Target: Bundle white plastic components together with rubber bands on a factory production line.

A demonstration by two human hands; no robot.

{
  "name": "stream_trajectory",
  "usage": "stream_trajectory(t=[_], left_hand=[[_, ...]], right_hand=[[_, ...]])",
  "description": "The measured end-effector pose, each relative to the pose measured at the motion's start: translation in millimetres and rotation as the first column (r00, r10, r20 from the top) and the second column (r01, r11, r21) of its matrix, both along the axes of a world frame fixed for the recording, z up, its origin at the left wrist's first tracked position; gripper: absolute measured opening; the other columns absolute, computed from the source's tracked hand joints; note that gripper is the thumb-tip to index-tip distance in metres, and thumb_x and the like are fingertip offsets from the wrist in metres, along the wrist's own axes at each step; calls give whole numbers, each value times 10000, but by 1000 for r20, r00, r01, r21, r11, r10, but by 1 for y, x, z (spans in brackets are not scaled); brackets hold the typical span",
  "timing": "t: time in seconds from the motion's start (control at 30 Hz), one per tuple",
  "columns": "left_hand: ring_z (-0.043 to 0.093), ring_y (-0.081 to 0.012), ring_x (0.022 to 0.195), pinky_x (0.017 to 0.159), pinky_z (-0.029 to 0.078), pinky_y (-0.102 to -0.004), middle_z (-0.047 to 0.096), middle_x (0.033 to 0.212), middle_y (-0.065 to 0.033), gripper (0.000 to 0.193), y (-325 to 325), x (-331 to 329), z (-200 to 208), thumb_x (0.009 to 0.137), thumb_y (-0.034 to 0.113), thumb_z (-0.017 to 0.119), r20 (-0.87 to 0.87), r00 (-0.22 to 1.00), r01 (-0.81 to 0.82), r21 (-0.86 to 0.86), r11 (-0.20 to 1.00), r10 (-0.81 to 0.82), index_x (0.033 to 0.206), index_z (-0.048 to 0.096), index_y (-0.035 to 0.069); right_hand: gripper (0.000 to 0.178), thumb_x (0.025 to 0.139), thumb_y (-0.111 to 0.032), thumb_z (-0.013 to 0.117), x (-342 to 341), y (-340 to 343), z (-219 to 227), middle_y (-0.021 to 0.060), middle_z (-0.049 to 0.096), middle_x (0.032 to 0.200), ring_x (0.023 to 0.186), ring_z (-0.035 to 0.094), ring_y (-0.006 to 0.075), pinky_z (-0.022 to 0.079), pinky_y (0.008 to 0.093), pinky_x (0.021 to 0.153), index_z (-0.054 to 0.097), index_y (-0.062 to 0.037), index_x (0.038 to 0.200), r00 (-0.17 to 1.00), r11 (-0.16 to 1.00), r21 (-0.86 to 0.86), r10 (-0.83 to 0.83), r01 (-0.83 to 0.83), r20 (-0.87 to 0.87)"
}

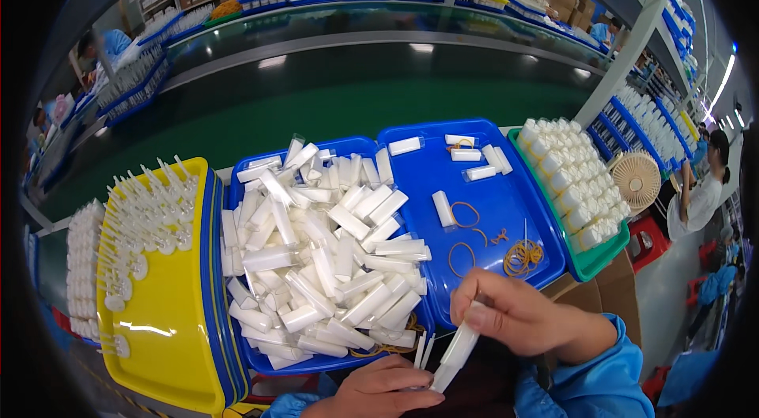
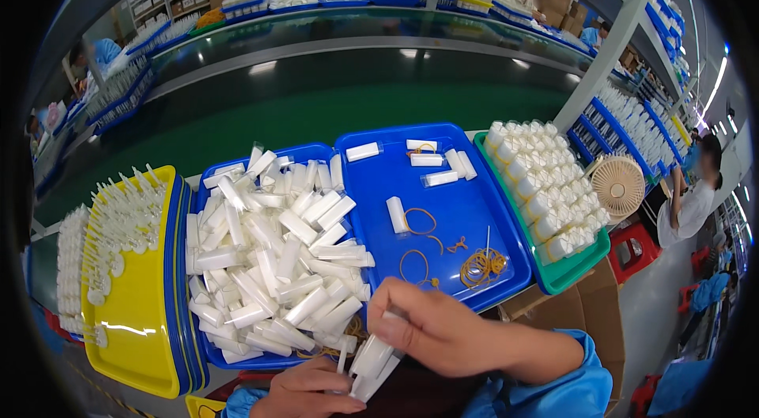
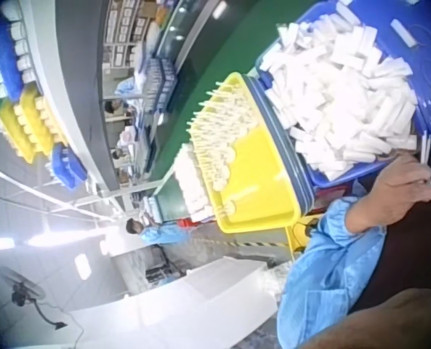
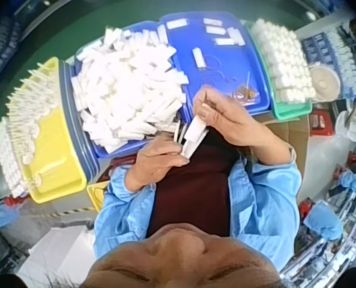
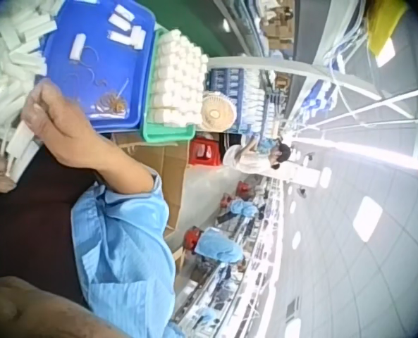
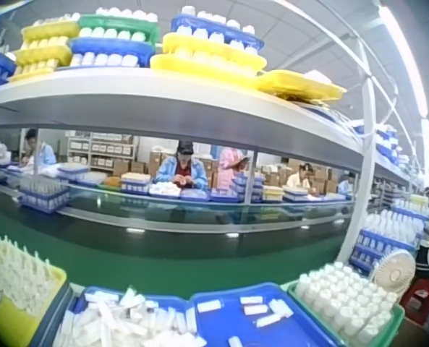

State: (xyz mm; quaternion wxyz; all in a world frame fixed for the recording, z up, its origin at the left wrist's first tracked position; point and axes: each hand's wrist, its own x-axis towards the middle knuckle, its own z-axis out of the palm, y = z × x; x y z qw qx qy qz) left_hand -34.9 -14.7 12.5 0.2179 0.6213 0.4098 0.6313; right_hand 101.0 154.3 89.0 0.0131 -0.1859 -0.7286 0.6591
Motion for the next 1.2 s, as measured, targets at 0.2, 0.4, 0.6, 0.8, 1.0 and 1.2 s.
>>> stream_trajectory(t=[0.2, 0.4, 0.6, 0.8, 1.0, 1.2], left_hand=[[544, -229, 776, 648, 435, -312, 527, 928, -136, 134, -12, 12, -22, 774, 74, 660, 268, 958, -115, 31, 993, 103, 892, 600, 56], [546, -208, 726, 655, 450, -304, 504, 983, -156, 209, -20, -13, -9, 749, 113, 702, -63, 972, -225, 23, 974, 226, 871, 566, 12], [518, -218, 768, 668, 427, -307, 474, 1010, -167, 135, -21, -12, -9, 747, 43, 685, 144, 940, -300, -89, 950, 310, 833, 581, 44], [544, -201, 783, 679, 428, -299, 573, 866, -88, 184, -14, -18, 3, 695, 22, 711, -22, 920, -391, 24, 920, 392, 836, 598, 54], [486, -324, 985, 796, 358, -419, 615, 735, -68, 194, -16, -13, 14, 679, 112, 742, 88, 900, -430, 7, 903, 428, 824, 634, 43], [479, -311, 983, 797, 343, -407, 621, 753, -57, 143, -15, -10, 11, 680, 122, 733, 85, 910, -407, -16, 913, 407, 789, 665, 61]], right_hand=[[104, 896, -150, 484, -10, -8, -8, 75, 521, 815, 785, 499, 235, 341, 336, 763, 481, -55, 938, 941, 922, 326, 280, -209, -191], [88, 897, -162, 490, -37, -18, -1, 40, 540, 881, 877, 510, 217, 310, 336, 807, 531, -87, 917, 816, 787, 435, 551, -437, -177], [265, 825, -267, 588, -91, 42, -13, 71, 585, 963, 939, 512, 222, 327, 382, 824, 604, -106, 1035, 890, 592, 801, 407, -85, -206], [267, 753, -240, 660, -122, 78, -46, 64, 576, 1013, 994, 489, 234, 319, 382, 819, 608, -109, 980, 980, 138, 981, 163, -134, 111], [237, 751, -208, 664, -124, 79, -46, 69, 565, 977, 1005, 473, 241, 307, 385, 846, 607, -112, 960, 962, 204, 944, 139, -260, 236], [172, 761, -161, 646, -99, 72, -46, 45, 589, 937, 930, 520, 250, 343, 370, 808, 605, -107, 919, 952, 300, 954, 287, 16, -107]])
